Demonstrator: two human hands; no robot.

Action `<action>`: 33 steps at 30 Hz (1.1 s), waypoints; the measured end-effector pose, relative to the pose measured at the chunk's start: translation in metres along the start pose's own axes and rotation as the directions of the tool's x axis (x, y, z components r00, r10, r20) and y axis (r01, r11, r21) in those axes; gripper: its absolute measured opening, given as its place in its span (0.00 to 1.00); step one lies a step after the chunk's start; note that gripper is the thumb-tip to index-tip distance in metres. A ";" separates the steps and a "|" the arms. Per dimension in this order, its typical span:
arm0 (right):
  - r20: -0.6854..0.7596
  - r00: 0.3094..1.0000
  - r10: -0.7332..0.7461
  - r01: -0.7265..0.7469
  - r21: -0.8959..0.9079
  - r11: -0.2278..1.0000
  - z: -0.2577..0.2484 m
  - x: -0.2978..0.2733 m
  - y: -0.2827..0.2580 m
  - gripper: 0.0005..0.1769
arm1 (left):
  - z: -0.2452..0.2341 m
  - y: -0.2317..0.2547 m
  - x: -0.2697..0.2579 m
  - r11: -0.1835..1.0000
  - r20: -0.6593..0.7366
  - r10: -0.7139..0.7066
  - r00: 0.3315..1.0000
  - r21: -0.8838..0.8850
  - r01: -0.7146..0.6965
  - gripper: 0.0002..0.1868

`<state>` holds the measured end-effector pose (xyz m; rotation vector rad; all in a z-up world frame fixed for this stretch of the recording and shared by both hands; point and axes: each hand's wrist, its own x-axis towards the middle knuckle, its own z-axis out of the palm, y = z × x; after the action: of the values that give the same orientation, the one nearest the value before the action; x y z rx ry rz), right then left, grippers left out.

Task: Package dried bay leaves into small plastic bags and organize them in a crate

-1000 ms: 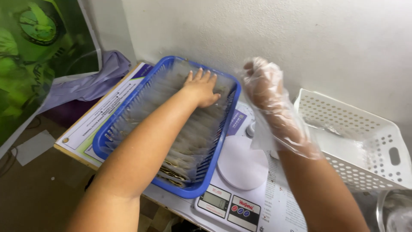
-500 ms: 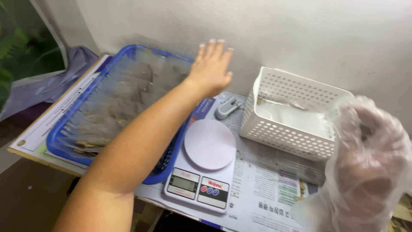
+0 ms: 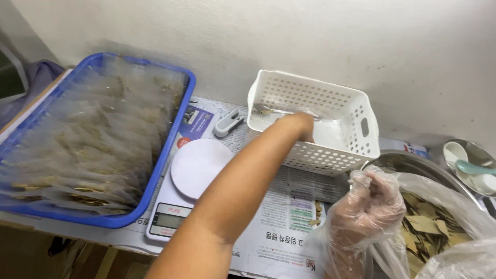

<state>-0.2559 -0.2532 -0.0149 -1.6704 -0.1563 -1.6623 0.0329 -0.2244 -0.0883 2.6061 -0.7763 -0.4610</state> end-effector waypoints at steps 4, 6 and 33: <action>-0.001 1.000 -0.029 0.029 -0.039 0.999 -0.004 0.001 0.009 0.17 | 0.009 -0.013 0.013 0.996 -0.258 -0.026 0.966 0.072 0.046 0.32; 0.001 0.999 -0.036 0.036 -0.053 0.998 -0.006 -0.001 0.011 0.17 | -0.003 0.000 -0.016 0.996 -0.234 -0.031 0.972 0.078 0.051 0.25; 0.113 0.956 -0.270 0.288 -0.199 0.937 0.005 0.015 0.018 0.18 | -0.062 0.028 -0.128 0.797 -0.953 0.100 0.285 -0.095 -0.596 0.07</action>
<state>-0.2397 -0.2692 -0.0078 -1.9551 -0.2764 -1.8729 -0.0556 -0.1564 0.0038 1.6601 -0.6646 0.8734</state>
